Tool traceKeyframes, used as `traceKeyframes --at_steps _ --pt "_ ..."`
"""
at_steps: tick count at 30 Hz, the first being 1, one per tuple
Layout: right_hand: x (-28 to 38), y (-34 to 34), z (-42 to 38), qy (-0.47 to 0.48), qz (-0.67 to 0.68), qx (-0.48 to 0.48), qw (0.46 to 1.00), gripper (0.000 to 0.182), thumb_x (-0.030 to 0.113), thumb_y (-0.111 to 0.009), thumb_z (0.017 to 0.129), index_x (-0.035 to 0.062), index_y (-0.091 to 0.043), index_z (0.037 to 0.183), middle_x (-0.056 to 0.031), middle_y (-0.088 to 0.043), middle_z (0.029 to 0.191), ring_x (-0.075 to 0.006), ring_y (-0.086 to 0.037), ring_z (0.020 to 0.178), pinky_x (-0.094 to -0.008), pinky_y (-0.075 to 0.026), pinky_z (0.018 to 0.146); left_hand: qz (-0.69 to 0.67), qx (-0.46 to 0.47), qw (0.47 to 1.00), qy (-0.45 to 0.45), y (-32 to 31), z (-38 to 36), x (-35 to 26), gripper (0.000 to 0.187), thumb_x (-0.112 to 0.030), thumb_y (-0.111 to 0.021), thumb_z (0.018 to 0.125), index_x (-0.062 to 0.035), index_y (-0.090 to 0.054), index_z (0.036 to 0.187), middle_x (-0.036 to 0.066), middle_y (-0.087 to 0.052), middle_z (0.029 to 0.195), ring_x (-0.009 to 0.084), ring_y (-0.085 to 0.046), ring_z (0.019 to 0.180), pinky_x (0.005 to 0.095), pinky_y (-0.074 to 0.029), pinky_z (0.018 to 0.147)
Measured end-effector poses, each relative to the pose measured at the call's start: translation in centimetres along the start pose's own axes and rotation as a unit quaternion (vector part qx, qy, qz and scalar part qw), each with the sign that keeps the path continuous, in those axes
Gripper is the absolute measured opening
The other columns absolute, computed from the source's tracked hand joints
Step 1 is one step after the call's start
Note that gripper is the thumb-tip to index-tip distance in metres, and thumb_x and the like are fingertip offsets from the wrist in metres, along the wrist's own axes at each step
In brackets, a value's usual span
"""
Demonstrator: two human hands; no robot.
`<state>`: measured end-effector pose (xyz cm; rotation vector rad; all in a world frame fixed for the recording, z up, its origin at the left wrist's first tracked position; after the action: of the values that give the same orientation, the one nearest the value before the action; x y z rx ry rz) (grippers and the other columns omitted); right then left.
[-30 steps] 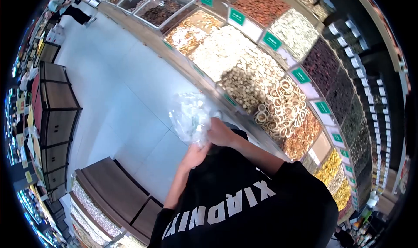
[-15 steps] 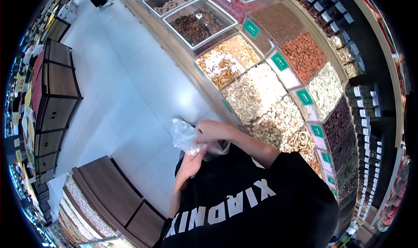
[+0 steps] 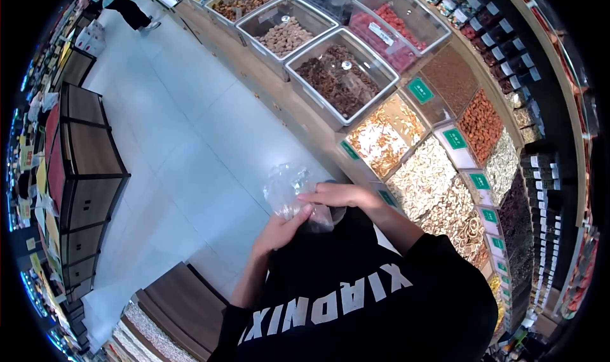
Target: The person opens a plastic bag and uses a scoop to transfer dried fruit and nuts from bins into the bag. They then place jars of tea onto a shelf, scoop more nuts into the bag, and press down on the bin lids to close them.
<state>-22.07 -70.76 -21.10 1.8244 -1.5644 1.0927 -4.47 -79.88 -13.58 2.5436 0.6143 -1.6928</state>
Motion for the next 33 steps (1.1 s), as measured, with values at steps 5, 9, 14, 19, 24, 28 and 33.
traceKeyframes --at_steps 5,9,14,19,24,28,33 --pt "5.9 1.9 2.9 -0.015 0.173 -0.033 0.984 0.064 0.055 -0.052 0.101 -0.0036 -0.062 0.124 -0.0055 -0.067 0.107 -0.0107 -0.059 0.099 -0.0251 -0.045 0.089 -0.001 0.048 0.997 -0.058 6.3 4.7 -2.3 0.030 -0.026 -0.057 0.105 -0.0019 -0.066 0.121 0.003 -0.068 0.113 0.0129 -0.060 0.106 0.0310 -0.048 0.095" --pt "6.1 5.0 8.4 -0.028 0.297 -0.097 0.950 0.062 0.055 -0.058 0.098 0.0002 -0.063 0.125 -0.0051 -0.065 0.111 -0.0112 -0.059 0.101 -0.0256 -0.044 0.091 0.023 0.013 0.999 -0.047 9.6 9.0 -3.7 0.030 -0.026 -0.057 0.105 -0.0016 -0.064 0.122 0.003 -0.067 0.110 0.0123 -0.059 0.104 0.0305 -0.048 0.094" --pt "11.5 12.6 14.7 -0.003 0.269 0.001 0.963 0.066 0.055 -0.065 0.092 0.0018 -0.059 0.130 -0.0048 -0.064 0.115 -0.0109 -0.059 0.098 -0.0270 -0.047 0.086 0.037 -0.069 0.994 -0.082 14.8 14.6 -8.5 0.025 -0.023 -0.059 0.104 -0.0011 -0.065 0.114 0.004 -0.068 0.104 0.0126 -0.060 0.097 0.0299 -0.049 0.089" --pt "20.5 19.6 19.3 0.090 0.057 -0.110 0.988 0.053 0.049 -0.059 0.098 -0.0001 -0.064 0.119 -0.0089 -0.070 0.099 -0.0232 -0.065 0.090 -0.0345 -0.050 0.082 0.041 -0.146 0.986 -0.071 20.9 20.3 -14.0 0.028 -0.024 -0.058 0.104 0.0000 -0.065 0.116 0.003 -0.067 0.106 0.0119 -0.060 0.099 0.0293 -0.048 0.089" --pt "19.8 24.6 17.7 0.128 -0.060 -0.329 0.934 0.047 0.044 -0.058 0.099 -0.0003 -0.064 0.113 -0.0207 -0.071 0.101 -0.0331 -0.069 0.094 -0.0400 -0.052 0.082 -0.015 -0.209 0.977 -0.040 25.9 26.4 -16.0 0.035 -0.030 -0.056 0.105 0.0017 -0.070 0.109 0.004 -0.070 0.103 0.0120 -0.062 0.094 0.0297 -0.050 0.086" --pt "15.2 26.1 14.4 0.039 0.013 -0.417 0.908 0.045 0.042 -0.060 0.099 -0.0018 -0.065 0.108 -0.0213 -0.072 0.100 -0.0307 -0.070 0.094 -0.0403 -0.052 0.083 -0.091 -0.212 0.970 -0.073 30.8 33.6 -19.9 0.045 -0.039 -0.054 0.105 0.0033 -0.068 0.111 0.012 -0.070 0.108 0.0175 -0.065 0.097 0.0333 -0.051 0.087" --pt "7.6 23.4 13.3 -0.003 0.148 -0.516 0.844 0.040 0.038 -0.062 0.098 -0.0021 -0.065 0.102 -0.0138 -0.071 0.088 -0.0213 -0.069 0.082 -0.0333 -0.052 0.075 -0.127 -0.184 0.964 -0.141 35.2 44.9 -26.4 0.053 -0.043 -0.056 0.103 0.0066 -0.061 0.122 0.014 -0.066 0.118 0.0228 -0.064 0.105 0.0376 -0.050 0.094"
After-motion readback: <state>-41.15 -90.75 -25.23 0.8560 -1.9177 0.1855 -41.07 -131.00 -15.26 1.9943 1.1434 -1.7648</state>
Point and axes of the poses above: each hand's wrist, its own z-axis towards the middle knuckle, its own y-axis out of the back of the hand, x = y × z, the point moved 2 cm from there along z, towards the middle knuckle
